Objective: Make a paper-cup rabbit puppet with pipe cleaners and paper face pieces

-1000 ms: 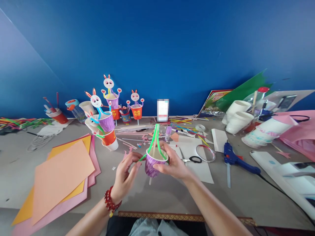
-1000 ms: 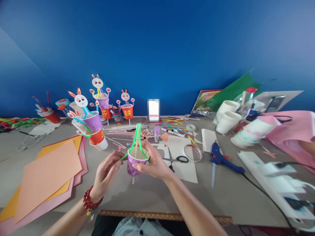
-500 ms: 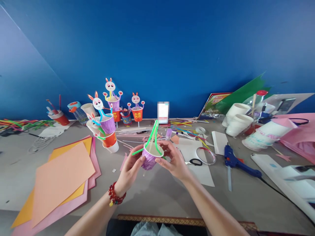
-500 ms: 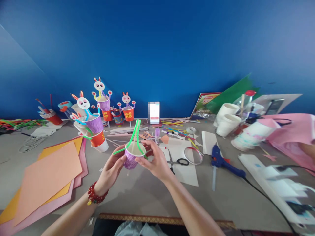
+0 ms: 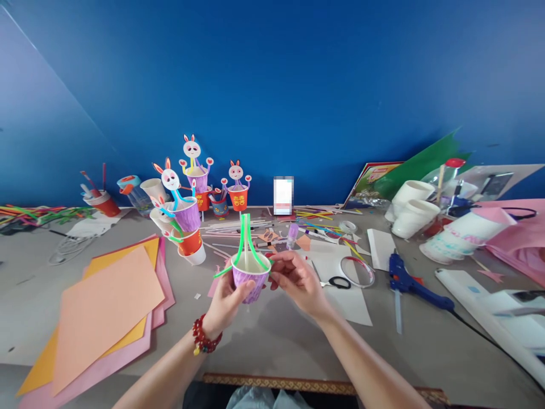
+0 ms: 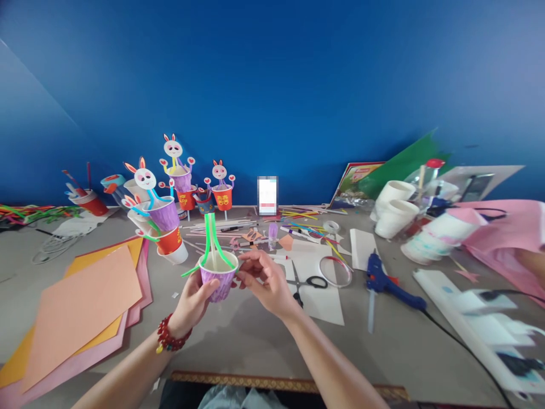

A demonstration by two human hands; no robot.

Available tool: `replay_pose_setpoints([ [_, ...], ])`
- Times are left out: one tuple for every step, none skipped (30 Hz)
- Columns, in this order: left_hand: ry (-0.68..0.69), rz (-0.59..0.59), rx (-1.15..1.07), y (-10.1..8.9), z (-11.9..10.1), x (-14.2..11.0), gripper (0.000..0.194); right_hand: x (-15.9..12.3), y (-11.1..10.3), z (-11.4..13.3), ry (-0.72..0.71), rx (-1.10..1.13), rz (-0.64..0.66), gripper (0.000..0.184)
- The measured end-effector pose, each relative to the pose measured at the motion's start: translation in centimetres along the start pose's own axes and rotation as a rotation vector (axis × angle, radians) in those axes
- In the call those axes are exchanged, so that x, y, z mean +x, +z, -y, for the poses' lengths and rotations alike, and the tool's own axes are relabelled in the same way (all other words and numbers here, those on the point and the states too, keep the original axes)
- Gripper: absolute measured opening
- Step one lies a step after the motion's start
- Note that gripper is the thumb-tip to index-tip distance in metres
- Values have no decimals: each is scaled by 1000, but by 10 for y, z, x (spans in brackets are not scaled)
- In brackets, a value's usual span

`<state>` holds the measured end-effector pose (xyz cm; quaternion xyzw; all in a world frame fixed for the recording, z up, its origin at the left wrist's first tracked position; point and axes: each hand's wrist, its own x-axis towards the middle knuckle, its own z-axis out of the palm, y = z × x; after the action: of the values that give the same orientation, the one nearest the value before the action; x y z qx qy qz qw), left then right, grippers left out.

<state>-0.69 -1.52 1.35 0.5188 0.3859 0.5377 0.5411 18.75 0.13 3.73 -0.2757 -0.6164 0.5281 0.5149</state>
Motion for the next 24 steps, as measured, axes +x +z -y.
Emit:
replay_pose_setpoints([
  [2, -22, -9, -1, 1, 0, 46, -1, 1, 0, -4, -15, -1, 25],
  [3, -53, -22, -1, 2, -1, 45, -2, 1, 0, -8, -34, -7, 24],
  [1, -87, -37, -2, 2, -1, 46, -3, 2, 0, -10, -53, -15, 23],
  [-7, -114, -54, -3, 2, -2, 47, -3, 2, 1, -12, -70, -22, 22],
  [-16, -130, -72, -4, 2, -2, 48, -4, 2, 1, -11, -81, -25, 21],
  [-26, -130, -90, -5, 2, -3, 50, -4, 2, 1, -9, -87, -25, 20],
  [-34, -118, -103, -5, 2, -3, 51, -4, 2, 2, -7, -87, -22, 20],
  [-34, -104, -109, -6, 2, -3, 52, -4, 2, 2, -4, -86, -19, 21],
  [-23, -94, -106, -6, 1, -3, 52, -4, 1, 2, 1, -87, -14, 21],
  [-5, -84, -91, -6, 0, -3, 52, -3, 0, 3, 5, -94, -9, 22],
  [16, -73, -64, -5, -1, -3, 53, -2, -1, 3, 5, -107, -10, 22],
  [41, -57, -29, -4, -3, -3, 54, -1, -2, 4, 2, -127, -18, 22],
  [67, -34, 9, -3, -6, -3, 56, -1, -3, 5, -6, -150, -31, 23],
  [89, -8, 43, 0, -8, -3, 59, 0, -5, 6, -19, -171, -46, 24],
  [104, 23, 69, 2, -10, -2, 61, 0, -5, 6, -41, -184, -60, 27],
  [113, 59, 87, 5, -12, -2, 62, 1, -6, 7, -64, -190, -68, 31],
  [119, 92, 98, 7, -13, -2, 64, 1, -6, 8, -82, -192, -62, 38],
  [124, 125, 106, 10, -14, -2, 65, 1, -5, 8, -91, -195, -39, 47],
  [128, 153, 117, 12, -14, -3, 66, 1, -4, 8, -92, -204, -11, 57],
  [132, 178, 130, 14, -14, -3, 68, 1, -3, 7, -86, -225, 14, 64],
  [134, 198, 139, 16, -14, -3, 70, 1, -2, 7, -74, -253, 32, 67],
  [130, 215, 144, 16, -14, -4, 71, 1, -2, 6, -58, -279, 41, 66],
  [126, 226, 148, 17, -14, -4, 70, 1, -1, 5, -43, -294, 41, 62],
  [123, 227, 157, 16, -14, -5, 67, 1, -1, 4, -30, -296, 34, 59],
])
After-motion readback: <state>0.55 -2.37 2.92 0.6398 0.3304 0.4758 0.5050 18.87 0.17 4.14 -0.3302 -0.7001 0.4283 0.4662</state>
